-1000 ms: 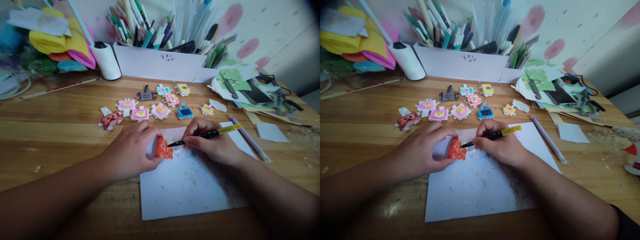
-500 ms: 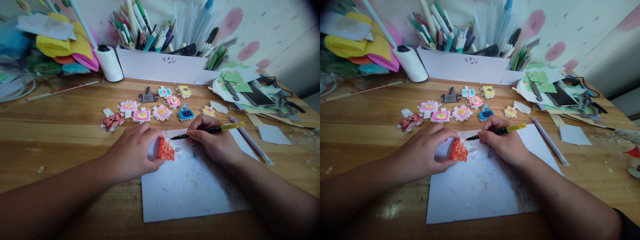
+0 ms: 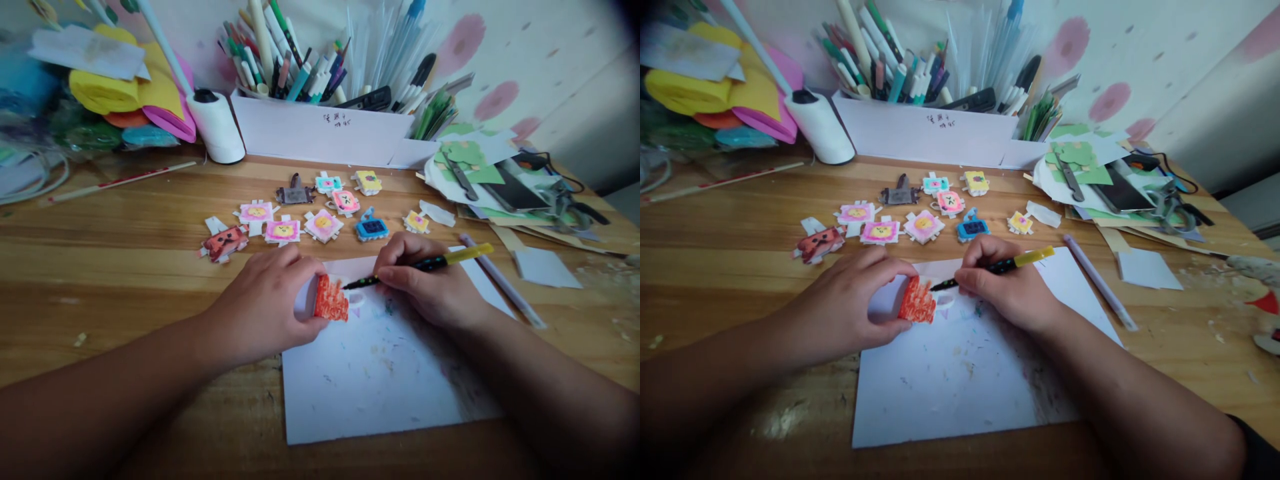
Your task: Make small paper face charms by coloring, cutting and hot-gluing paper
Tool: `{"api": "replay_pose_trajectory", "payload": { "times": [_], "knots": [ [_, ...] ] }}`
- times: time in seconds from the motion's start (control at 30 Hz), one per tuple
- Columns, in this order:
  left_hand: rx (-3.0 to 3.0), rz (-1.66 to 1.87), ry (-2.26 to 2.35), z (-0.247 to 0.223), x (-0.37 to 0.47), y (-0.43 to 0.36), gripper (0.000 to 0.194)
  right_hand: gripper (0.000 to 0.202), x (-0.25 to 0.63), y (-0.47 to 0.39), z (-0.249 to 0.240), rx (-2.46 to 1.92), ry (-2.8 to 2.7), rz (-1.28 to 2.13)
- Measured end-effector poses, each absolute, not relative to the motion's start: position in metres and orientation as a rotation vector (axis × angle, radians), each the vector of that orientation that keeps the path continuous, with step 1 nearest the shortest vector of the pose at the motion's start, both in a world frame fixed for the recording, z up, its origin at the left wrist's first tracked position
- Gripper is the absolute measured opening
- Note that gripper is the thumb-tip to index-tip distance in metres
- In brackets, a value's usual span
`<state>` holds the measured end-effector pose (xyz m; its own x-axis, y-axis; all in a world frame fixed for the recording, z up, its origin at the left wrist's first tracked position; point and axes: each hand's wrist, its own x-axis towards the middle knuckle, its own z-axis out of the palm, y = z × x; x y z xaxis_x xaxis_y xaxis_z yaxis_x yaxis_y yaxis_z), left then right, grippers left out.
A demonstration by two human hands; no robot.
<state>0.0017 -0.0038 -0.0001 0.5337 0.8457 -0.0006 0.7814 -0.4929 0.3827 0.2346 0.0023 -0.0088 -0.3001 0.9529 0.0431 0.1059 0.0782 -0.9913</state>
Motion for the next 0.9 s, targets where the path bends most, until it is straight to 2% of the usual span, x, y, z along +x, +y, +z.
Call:
{"api": "replay_pose_trajectory", "payload": {
  "times": [0.9],
  "knots": [
    [2.434,0.274,1.334,0.0005,0.0016,-0.0042,0.044,0.015,0.2365,0.0025,-0.0076,-1.113,-1.561,1.312]
  ]
}}
